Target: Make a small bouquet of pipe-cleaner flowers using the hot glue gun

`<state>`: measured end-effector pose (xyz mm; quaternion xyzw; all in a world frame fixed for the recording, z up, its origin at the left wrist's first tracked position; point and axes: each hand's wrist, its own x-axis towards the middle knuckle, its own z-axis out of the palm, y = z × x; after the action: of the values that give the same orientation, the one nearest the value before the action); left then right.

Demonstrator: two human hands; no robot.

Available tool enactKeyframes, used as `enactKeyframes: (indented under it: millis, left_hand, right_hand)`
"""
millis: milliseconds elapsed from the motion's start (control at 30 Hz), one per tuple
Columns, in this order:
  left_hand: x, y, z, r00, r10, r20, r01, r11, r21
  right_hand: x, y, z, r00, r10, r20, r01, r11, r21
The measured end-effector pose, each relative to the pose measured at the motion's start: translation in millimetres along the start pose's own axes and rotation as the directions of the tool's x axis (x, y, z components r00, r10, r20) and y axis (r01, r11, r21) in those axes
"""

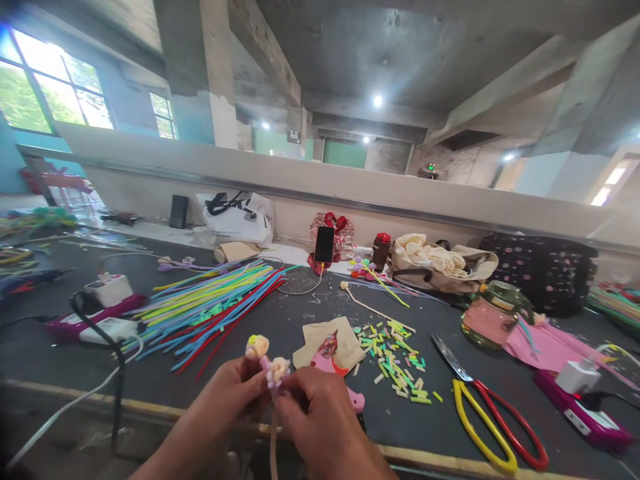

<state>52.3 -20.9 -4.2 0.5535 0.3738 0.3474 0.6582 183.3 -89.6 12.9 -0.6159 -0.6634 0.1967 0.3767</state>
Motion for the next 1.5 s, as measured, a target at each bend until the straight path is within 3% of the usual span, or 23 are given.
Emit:
enactKeyframes:
  millis: [200,333,467,567,733,933,1200,1367,1500]
  left_hand:
    - [-1.5,5.5,5.0,0.999,0.043,-0.033,-0.048,0.988,-0.145]
    - [-0.3,2.3,2.9,0.998,0.010,-0.054,-0.019,0.984,-0.178]
    - [-3.1,0.1,-0.1,0.999,-0.038,0.004,0.038,0.947,-0.320]
    - [-7.5,-0.4,-0.6,0.995,-0.070,0.072,0.094,0.903,-0.420]
    - [-9.1,-8.4,4.3,0.993,-0.073,0.097,0.112,0.866,-0.487]
    - [-4.8,-18.2,9.5,0.996,-0.074,0.051,0.090,0.825,-0.558]
    - [-9.9,-17.8,11.1,0.994,-0.055,0.094,0.097,0.840,-0.534]
    - [-7.1,-17.0,7.6,0.999,-0.040,-0.016,0.027,0.864,-0.502]
    - [-5.3,-12.9,2.9,0.998,-0.057,-0.026,0.039,0.888,-0.458]
  right_hand:
    - [7.0,-1.6,8.0,0.997,0.070,0.020,-0.072,0.977,0.203]
    - [14.3,2.7,13.7,0.993,0.101,0.053,-0.114,0.895,0.430]
    - [21.5,10.5,13.9,0.967,0.194,0.167,-0.256,0.756,0.603]
    - [22.9,13.3,10.6,0.956,0.229,0.183,-0.293,0.728,0.620]
    - [22.4,11.4,8.7,0.975,0.172,0.141,-0.221,0.810,0.543]
    - [17.5,7.3,11.3,0.992,0.100,-0.074,-0.084,0.978,0.191]
    - [6.8,2.2,12.8,0.991,0.000,-0.137,-0.010,0.998,-0.068]
    - [7.6,6.9,7.6,0.995,-0.036,-0.088,0.026,0.994,-0.108]
    - [6.9,8.5,8.7,0.993,-0.061,-0.101,0.048,0.991,-0.128]
